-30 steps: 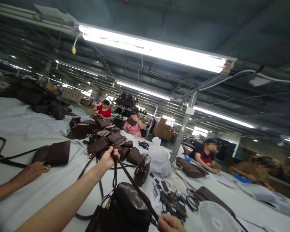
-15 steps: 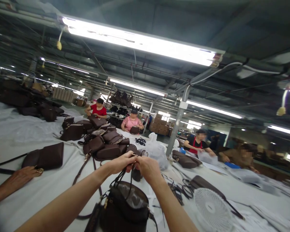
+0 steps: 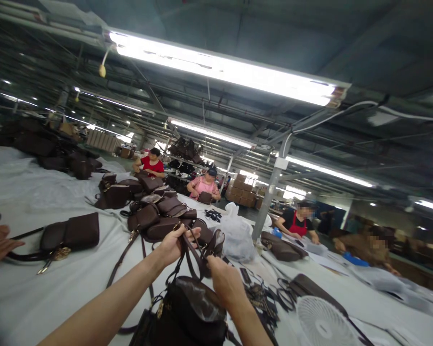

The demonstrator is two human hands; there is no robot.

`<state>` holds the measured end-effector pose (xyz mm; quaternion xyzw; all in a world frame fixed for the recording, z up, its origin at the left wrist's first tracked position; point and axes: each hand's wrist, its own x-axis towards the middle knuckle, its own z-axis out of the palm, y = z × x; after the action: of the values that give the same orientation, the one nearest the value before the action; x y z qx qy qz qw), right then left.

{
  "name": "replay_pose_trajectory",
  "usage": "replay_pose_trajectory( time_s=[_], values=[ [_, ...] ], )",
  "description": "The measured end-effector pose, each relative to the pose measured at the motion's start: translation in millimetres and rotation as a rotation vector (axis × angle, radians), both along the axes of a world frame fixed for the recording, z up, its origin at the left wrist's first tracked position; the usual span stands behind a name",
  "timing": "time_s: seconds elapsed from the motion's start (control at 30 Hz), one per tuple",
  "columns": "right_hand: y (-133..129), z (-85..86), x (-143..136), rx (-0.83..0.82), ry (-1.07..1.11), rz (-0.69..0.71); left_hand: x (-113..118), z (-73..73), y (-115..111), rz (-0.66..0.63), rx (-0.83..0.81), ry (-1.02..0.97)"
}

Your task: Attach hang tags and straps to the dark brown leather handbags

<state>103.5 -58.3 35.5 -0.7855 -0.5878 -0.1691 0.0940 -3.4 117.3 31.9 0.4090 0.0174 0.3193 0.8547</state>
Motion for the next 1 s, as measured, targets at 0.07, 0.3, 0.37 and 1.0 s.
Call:
replay_pose_trajectory(
  time_s=[0.07,0.3,0.37,1.0],
  values=[
    [3.8,-11.3,-10.6,-0.040,0.087,0.038,4.5,-2.2,-0.2,-0.017,-0.135,-0.075],
    [0.8,-10.5,7.8,0.105,0.755,0.133,-5.3,4.3,-2.3,-0.008,-0.007,-0.071],
    [1.5,-1.1,5.1,0.027,0.788,0.160,-5.4,7.6,-12.4,-0.018,0.074,-0.058],
    [55.8,-4.8,-49.1,0.118,1.186,0.238,-6.8,-29.4,-37.1,0.115,0.133,0.116]
  ],
)
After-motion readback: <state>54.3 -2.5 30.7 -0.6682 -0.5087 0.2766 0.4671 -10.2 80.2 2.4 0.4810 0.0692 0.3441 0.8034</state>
